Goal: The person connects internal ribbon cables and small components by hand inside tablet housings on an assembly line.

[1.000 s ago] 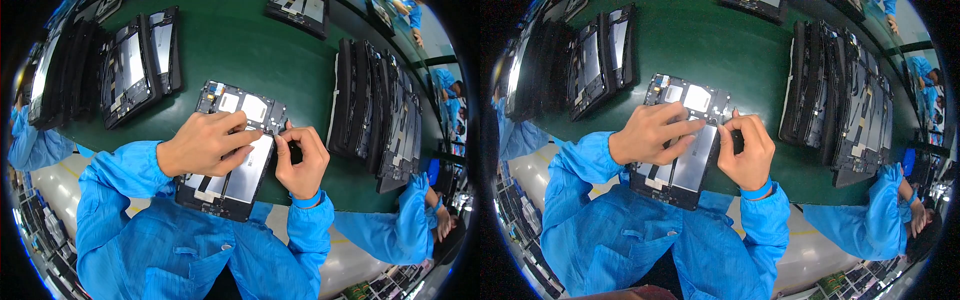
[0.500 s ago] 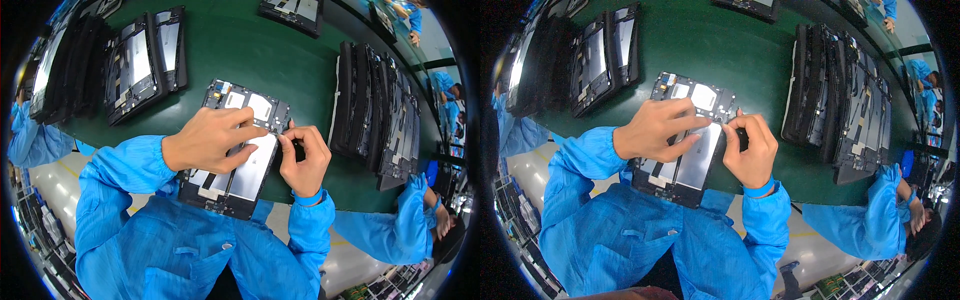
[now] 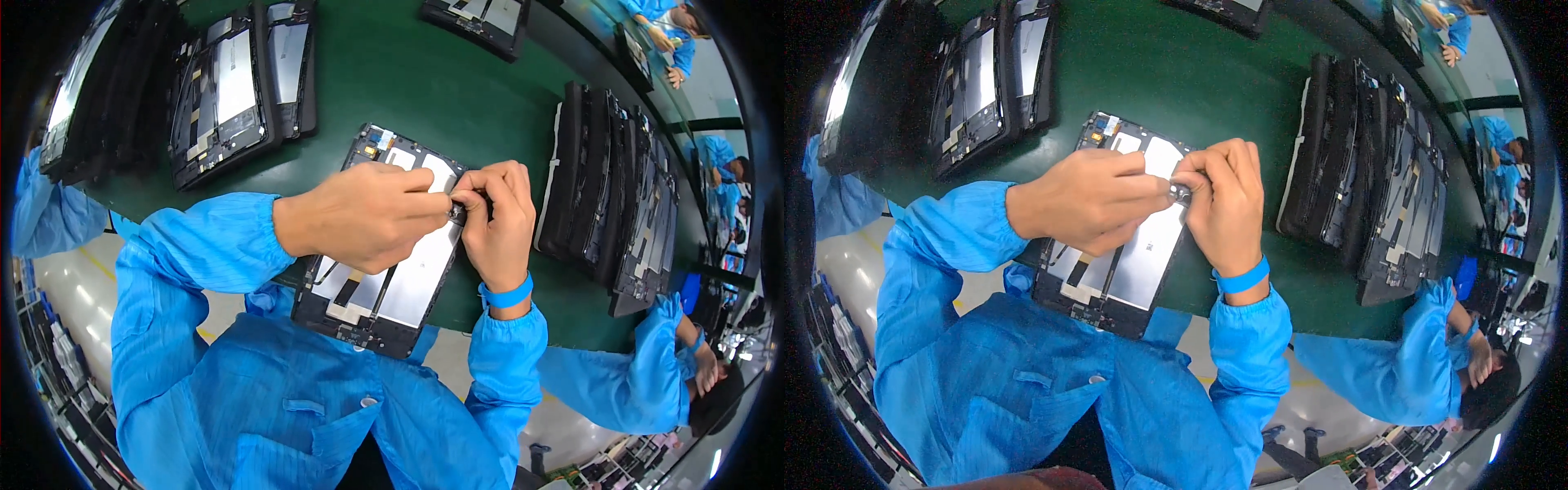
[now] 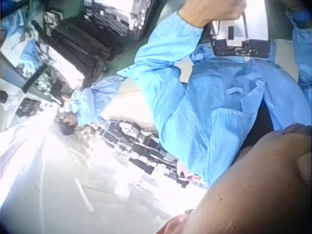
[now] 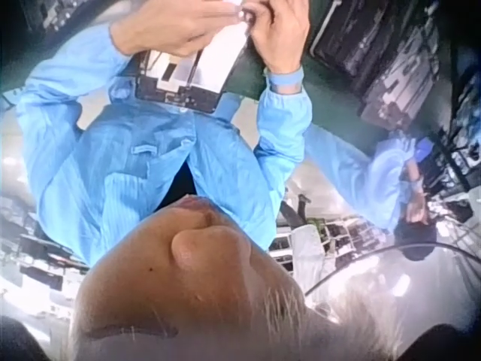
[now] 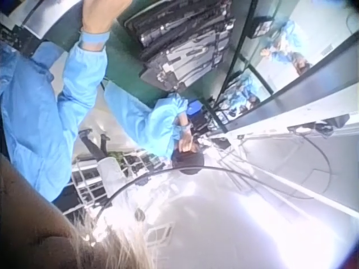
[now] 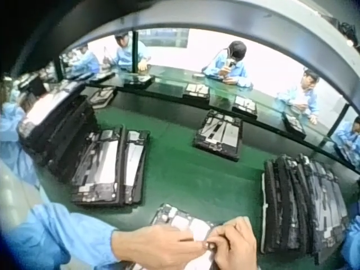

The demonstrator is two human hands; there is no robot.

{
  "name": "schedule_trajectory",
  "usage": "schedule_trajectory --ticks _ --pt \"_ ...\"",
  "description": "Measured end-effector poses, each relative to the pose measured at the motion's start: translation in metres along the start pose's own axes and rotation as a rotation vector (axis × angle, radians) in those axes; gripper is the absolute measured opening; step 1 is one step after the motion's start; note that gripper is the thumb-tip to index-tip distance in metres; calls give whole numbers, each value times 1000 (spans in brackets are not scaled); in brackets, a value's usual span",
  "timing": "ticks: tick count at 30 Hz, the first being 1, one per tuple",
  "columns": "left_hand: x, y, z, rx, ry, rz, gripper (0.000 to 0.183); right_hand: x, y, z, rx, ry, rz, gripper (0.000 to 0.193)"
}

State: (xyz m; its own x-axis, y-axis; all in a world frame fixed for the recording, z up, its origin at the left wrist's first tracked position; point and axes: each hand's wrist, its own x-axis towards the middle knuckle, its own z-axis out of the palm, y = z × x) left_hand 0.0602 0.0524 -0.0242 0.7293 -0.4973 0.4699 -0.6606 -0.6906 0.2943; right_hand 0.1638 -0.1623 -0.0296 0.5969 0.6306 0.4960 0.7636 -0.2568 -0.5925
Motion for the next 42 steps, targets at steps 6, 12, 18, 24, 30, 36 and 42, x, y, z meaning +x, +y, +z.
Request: schedule_trajectory --ticks 6,12,18,24,30,36,42 --pt "3 -1 -1 9 -50 44 48 1 1 -2 33 -21 132 8" --pt "2 -5 1 -46 -44 48 52 3 8 -4 87 -61 219 10" --pt "6 -8 -1 -74 -40 12 44 4 4 -2 132 -64 291 13" --pt "7 -9 0 -103 34 18 23 -3 10 -3 343 -127 429 25" --pt "2 -12 1 -135 5 7 41 -9 -6 -27 708 -306 697 68" --pt "0 -12 3 -150 0 -1 41 -6 -7 -27 744 -328 757 68" --pt "0 -12 4 -153 26 10 41 -6 -5 -25 768 -323 734 71"
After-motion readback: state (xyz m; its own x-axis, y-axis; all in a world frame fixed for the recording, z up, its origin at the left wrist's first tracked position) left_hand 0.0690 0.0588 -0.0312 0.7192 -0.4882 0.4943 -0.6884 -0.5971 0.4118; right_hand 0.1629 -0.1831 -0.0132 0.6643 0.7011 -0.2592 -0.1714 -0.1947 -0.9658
